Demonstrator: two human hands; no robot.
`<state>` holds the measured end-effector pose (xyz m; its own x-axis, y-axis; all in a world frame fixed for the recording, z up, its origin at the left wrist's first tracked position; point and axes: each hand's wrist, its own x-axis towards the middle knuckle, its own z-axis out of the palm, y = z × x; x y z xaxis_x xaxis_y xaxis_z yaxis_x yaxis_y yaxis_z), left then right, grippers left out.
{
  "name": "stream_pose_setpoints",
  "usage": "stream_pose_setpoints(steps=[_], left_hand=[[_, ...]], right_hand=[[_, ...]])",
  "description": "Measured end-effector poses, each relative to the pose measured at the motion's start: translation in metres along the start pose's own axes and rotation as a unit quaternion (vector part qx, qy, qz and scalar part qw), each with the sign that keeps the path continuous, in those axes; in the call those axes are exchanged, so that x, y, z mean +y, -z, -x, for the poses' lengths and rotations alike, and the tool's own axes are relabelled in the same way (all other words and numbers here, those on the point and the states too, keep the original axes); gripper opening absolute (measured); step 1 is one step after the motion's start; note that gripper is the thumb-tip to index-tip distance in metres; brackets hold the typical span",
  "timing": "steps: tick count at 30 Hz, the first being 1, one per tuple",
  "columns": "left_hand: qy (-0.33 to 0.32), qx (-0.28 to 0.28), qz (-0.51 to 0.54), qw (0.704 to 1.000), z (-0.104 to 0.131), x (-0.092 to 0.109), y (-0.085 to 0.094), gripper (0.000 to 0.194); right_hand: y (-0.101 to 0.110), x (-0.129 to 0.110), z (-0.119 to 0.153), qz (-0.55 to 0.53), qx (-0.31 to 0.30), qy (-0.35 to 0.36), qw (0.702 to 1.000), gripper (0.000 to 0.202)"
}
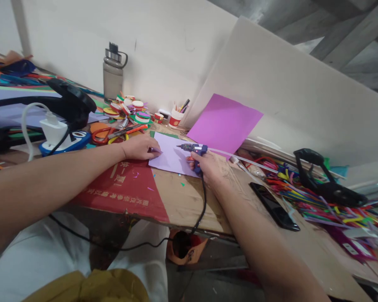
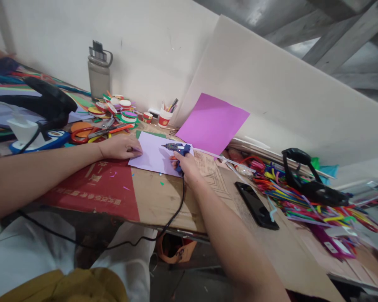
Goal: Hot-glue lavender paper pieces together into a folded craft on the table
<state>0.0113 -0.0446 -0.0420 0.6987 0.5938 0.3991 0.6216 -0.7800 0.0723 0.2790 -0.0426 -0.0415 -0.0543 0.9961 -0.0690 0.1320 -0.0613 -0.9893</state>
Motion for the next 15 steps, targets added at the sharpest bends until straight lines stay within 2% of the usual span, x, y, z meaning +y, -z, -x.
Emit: stream_pose_setpoints(steps=[9,15], left_hand=[[0.003,-0.007,-0.024,1.000,-0.002,0.004,-0.001,0.020],[-0.012,-0.013,-0.095,0.995,-0.004,0.010,-0.002,0.018]], right_hand=[[-0.002,-0.002,0.005,0.013,0.005,0.006,1.000,0.009],[-0.003,-0.002,0.006,0.027,0.003,0.019,0.999,0.011]])
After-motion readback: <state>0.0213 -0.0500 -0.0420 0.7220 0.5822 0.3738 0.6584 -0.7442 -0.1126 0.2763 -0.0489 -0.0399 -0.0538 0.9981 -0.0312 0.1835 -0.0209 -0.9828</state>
